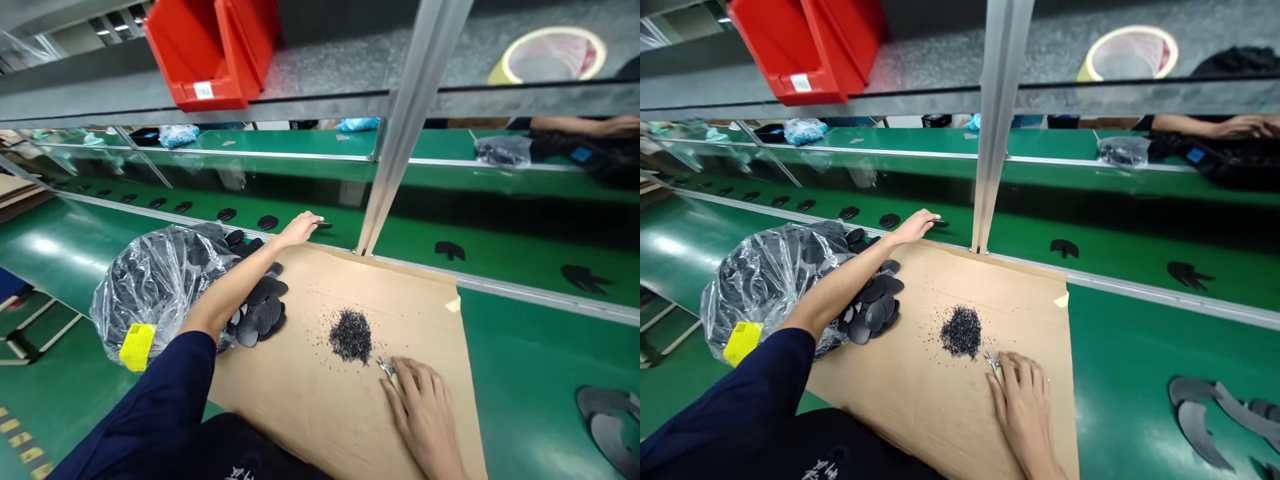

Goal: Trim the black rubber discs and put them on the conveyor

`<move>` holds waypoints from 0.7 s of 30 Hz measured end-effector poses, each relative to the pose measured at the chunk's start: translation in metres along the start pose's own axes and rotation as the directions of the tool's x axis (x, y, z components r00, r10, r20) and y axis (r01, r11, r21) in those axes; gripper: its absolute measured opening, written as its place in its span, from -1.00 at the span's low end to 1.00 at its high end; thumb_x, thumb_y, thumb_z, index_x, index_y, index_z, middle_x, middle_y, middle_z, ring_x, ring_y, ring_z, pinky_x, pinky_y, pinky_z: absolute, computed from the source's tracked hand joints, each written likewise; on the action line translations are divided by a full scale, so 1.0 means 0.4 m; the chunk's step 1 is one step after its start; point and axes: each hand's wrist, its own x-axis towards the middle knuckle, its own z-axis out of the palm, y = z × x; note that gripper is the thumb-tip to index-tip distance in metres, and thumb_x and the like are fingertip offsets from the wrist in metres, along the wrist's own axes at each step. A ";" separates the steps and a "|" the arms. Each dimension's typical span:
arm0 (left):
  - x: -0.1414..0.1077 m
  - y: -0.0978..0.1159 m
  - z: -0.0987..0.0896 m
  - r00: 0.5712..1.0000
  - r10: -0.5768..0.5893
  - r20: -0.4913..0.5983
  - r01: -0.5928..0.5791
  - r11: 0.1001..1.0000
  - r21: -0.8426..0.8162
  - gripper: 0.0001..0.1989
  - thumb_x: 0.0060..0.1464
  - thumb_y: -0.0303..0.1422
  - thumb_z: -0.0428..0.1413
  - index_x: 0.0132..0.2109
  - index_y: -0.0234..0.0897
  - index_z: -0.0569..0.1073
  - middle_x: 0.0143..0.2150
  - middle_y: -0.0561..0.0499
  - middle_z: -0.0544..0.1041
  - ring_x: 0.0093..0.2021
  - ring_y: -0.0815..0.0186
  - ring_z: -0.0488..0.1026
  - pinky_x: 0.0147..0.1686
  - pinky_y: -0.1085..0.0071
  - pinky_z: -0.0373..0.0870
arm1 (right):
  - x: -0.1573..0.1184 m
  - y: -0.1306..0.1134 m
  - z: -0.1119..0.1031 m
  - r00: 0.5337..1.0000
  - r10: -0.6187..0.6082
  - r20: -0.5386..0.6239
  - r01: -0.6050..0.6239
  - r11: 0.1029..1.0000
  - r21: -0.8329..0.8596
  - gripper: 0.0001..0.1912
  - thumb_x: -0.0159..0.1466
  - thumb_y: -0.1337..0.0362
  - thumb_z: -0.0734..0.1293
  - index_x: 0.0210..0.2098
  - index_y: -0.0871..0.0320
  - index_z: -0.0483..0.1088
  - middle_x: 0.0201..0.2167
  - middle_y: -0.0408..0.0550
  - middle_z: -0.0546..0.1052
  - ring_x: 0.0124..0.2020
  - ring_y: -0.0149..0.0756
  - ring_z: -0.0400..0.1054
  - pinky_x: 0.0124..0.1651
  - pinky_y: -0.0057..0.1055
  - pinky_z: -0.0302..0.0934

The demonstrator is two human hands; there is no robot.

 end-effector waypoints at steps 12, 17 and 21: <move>0.137 -0.124 0.118 0.989 -0.122 0.083 0.121 0.993 0.013 -0.66 0.33 -0.21 0.17 0.13 -0.32 0.47 0.11 -0.14 0.52 0.06 0.16 0.53 0.07 0.08 0.54 | -0.083 0.011 -0.037 0.998 0.061 0.035 -0.065 0.991 0.120 -0.38 0.45 0.08 0.21 0.46 -0.03 0.10 0.21 0.12 0.48 0.26 0.13 0.38 0.15 0.05 0.42; 0.129 -0.099 0.141 0.992 -0.099 0.075 0.098 0.995 0.011 -0.84 0.29 -0.34 0.16 -0.05 -0.32 0.54 -0.05 -0.11 0.58 -0.02 0.20 0.54 0.06 0.21 0.50 | -0.046 0.034 -0.071 0.991 0.125 0.035 -0.130 0.974 0.184 -0.46 0.44 0.15 0.22 0.38 -0.05 0.20 0.17 0.11 0.50 0.19 0.09 0.44 0.12 0.04 0.46; 0.090 -0.074 0.119 0.997 -0.034 0.065 0.035 0.999 -0.018 -0.81 0.12 -0.45 0.12 -0.12 -0.30 0.56 -0.13 -0.12 0.62 -0.05 0.12 0.55 0.06 0.24 0.46 | 0.061 0.113 -0.105 0.984 0.180 0.001 -0.178 0.972 0.151 -0.58 0.45 0.18 0.17 0.25 0.07 0.34 0.07 0.14 0.56 0.12 -0.01 0.47 0.12 -0.06 0.43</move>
